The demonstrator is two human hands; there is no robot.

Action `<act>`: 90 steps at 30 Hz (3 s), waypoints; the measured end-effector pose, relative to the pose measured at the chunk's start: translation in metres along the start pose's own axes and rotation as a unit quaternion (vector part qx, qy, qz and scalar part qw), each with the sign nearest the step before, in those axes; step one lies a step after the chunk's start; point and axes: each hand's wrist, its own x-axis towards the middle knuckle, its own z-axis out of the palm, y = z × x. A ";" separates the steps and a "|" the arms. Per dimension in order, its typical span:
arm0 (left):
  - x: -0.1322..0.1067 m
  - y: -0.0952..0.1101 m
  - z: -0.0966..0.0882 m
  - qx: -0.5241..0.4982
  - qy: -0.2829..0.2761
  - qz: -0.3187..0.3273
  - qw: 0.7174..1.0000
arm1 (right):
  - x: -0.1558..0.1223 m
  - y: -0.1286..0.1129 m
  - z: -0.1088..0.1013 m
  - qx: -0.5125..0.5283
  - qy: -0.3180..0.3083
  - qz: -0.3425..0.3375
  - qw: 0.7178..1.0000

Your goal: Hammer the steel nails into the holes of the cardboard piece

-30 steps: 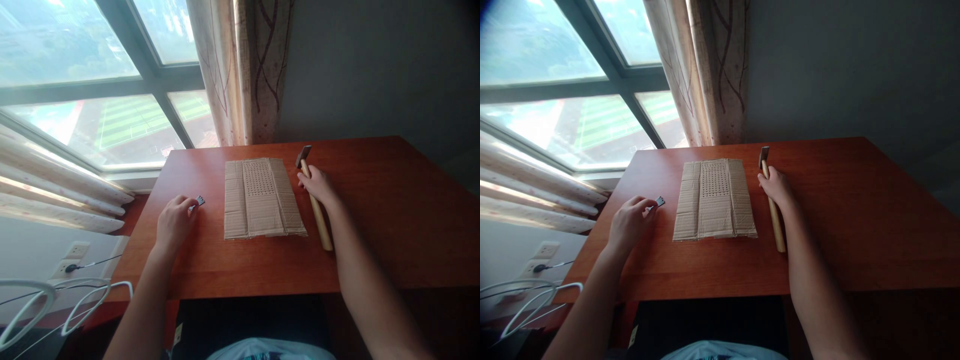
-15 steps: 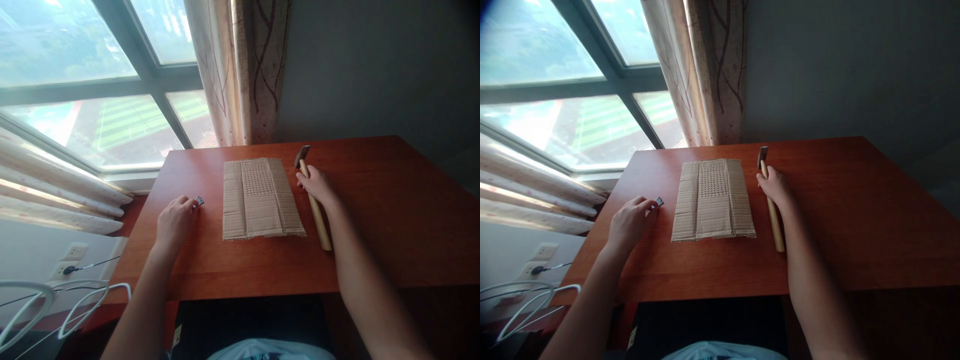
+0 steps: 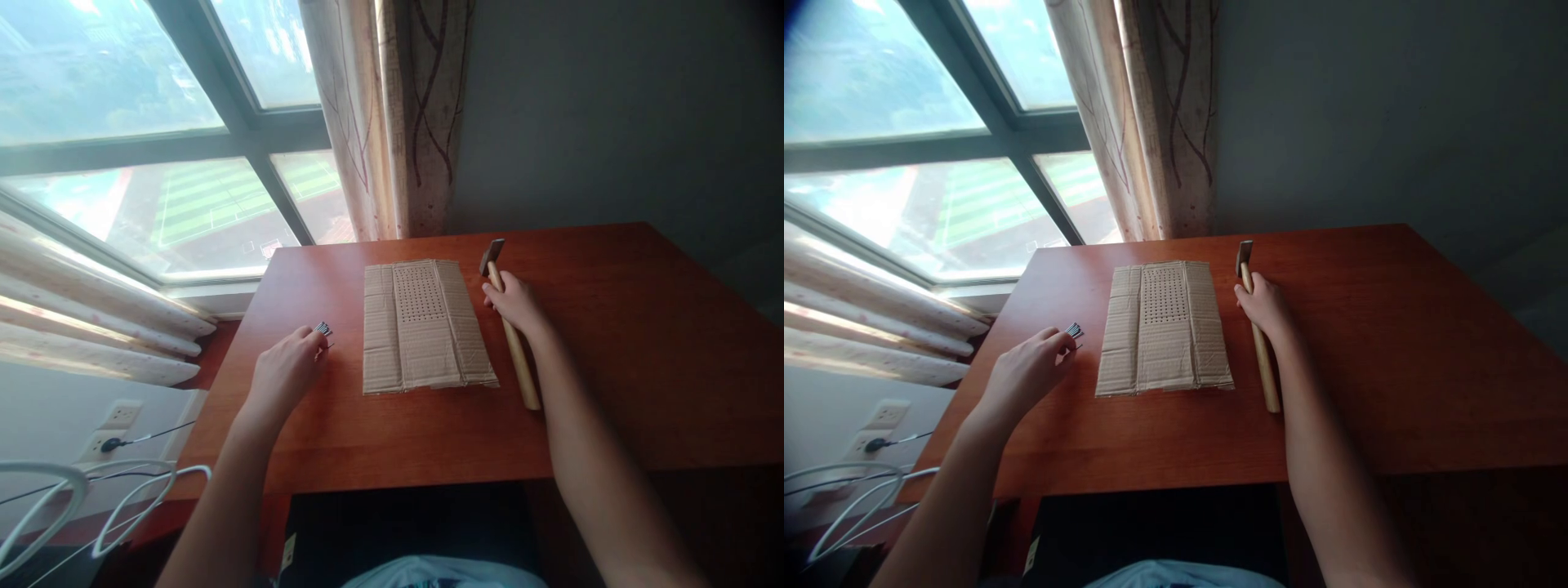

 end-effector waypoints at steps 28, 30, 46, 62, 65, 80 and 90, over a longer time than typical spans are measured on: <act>0.067 0.128 -0.044 -0.456 0.040 0.212 0.864 | -0.004 -0.008 -0.002 -0.014 0.006 0.004 1.000; 0.066 0.127 -0.044 -0.456 0.033 0.209 0.864 | -0.005 -0.009 -0.002 -0.012 0.008 0.004 1.000; 0.063 0.128 -0.043 -0.430 0.038 0.211 0.877 | -0.005 -0.008 -0.001 -0.011 0.013 -0.002 1.000; 0.062 0.129 -0.047 -0.413 0.054 0.224 0.881 | -0.005 -0.007 -0.001 -0.008 0.015 -0.005 1.000; 0.061 0.129 -0.047 -0.416 0.053 0.223 0.880 | -0.004 -0.007 -0.001 -0.013 0.013 -0.005 1.000; 0.061 0.129 -0.044 -0.415 0.058 0.219 0.881 | -0.007 -0.011 -0.003 -0.009 0.016 0.000 1.000; 0.063 0.132 -0.036 -0.440 0.042 0.216 0.871 | -0.005 -0.008 -0.003 -0.018 0.014 -0.006 1.000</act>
